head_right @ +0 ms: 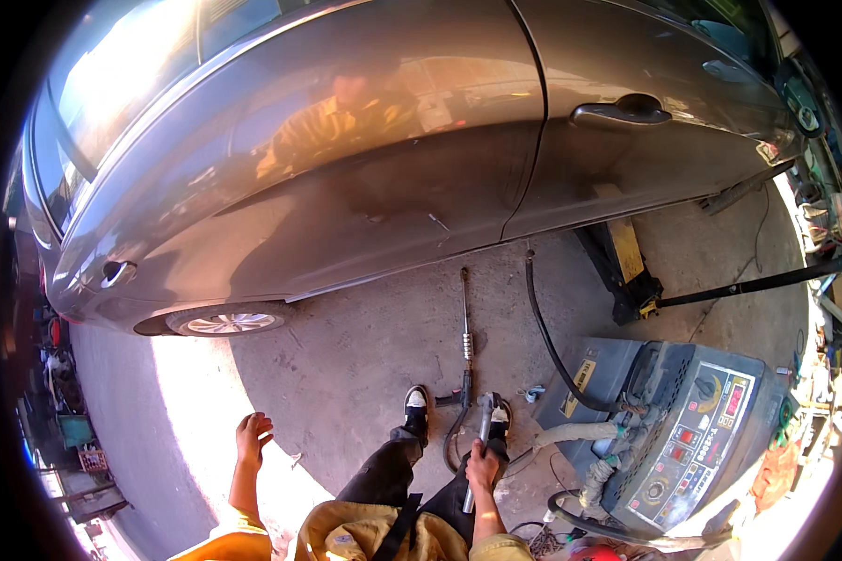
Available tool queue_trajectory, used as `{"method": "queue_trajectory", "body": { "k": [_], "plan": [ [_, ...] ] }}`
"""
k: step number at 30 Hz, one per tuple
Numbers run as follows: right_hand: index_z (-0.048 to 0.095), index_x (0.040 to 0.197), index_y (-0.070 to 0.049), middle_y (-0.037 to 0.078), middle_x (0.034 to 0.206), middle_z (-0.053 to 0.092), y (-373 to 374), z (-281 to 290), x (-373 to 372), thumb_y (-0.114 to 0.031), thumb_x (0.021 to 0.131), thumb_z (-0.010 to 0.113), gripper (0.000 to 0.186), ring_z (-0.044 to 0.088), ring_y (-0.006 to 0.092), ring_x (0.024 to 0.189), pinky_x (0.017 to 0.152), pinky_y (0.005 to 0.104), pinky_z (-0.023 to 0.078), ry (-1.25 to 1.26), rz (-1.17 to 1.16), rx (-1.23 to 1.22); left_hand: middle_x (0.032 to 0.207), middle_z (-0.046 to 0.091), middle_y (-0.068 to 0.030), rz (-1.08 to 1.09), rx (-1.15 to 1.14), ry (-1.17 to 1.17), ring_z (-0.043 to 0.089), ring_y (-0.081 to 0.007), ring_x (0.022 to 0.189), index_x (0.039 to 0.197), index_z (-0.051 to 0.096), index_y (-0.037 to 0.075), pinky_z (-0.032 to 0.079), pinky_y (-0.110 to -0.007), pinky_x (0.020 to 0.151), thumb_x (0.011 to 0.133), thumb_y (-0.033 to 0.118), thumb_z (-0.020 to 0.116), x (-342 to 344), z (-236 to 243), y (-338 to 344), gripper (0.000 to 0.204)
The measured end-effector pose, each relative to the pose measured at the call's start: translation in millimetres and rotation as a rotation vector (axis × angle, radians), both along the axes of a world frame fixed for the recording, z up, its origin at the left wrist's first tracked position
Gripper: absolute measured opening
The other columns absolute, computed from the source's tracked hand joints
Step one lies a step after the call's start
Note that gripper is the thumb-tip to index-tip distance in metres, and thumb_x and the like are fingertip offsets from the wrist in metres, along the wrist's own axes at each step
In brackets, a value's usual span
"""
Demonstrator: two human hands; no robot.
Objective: The person uses a hammer and a metal chisel to tap and pry along the seam of a car's rear bumper and body panel. They repeatedly strike the metal to adjust alignment and occasionally inspect the gap with their fingers.
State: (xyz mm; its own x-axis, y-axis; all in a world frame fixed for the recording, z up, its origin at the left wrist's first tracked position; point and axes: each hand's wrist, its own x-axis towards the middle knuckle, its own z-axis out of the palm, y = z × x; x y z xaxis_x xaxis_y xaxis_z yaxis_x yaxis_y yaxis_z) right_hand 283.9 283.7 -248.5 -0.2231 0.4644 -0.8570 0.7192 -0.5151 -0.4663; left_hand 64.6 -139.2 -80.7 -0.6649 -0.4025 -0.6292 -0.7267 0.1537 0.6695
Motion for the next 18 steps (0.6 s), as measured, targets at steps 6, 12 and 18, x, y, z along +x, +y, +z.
{"method": "queue_trajectory", "body": {
  "k": [6,12,18],
  "plan": [
    [0.055,0.078,-0.005,0.002,0.048,0.046,10.0,-14.2,14.8,-0.046,0.096,0.064,0.046,0.044,0.0142,0.033,0.031,0.0316,0.031,0.009,-0.049,0.004,0.102,0.069,-0.0062,-0.312,-0.073,0.112,0.065,-0.0164,0.095,0.114,0.065,0.005,0.051,-0.032,0.081,0.103,0.026,0.051,-45.9,22.1,65.4,0.027],
    [0.053,0.092,-0.013,-0.005,0.054,0.038,20.2,-3.8,3.6,-0.04,0.101,0.058,0.03,0.037,0.0067,0.038,0.033,0.0267,0.03,-0.04,-0.026,0.105,0.097,0.07,-0.005,-0.594,-0.045,0.006,0.063,-0.0132,0.094,0.111,0.066,0.003,0.047,-0.029,0.081,0.104,0.023,0.052,-23.3,-19.3,92.6,0.026],
    [0.055,0.089,-0.013,-0.006,0.053,0.039,16.2,-50.4,15.6,-0.045,0.1,0.059,0.034,0.037,0.0056,0.038,0.034,0.0251,0.027,0.038,-0.137,0.153,0.095,0.071,-0.0096,-0.942,-0.162,-0.011,0.066,-0.0145,0.087,0.113,0.066,0.0,0.051,-0.028,0.075,0.099,0.013,0.059,3.0,-54.3,144.7,0.02]
  ]
}}
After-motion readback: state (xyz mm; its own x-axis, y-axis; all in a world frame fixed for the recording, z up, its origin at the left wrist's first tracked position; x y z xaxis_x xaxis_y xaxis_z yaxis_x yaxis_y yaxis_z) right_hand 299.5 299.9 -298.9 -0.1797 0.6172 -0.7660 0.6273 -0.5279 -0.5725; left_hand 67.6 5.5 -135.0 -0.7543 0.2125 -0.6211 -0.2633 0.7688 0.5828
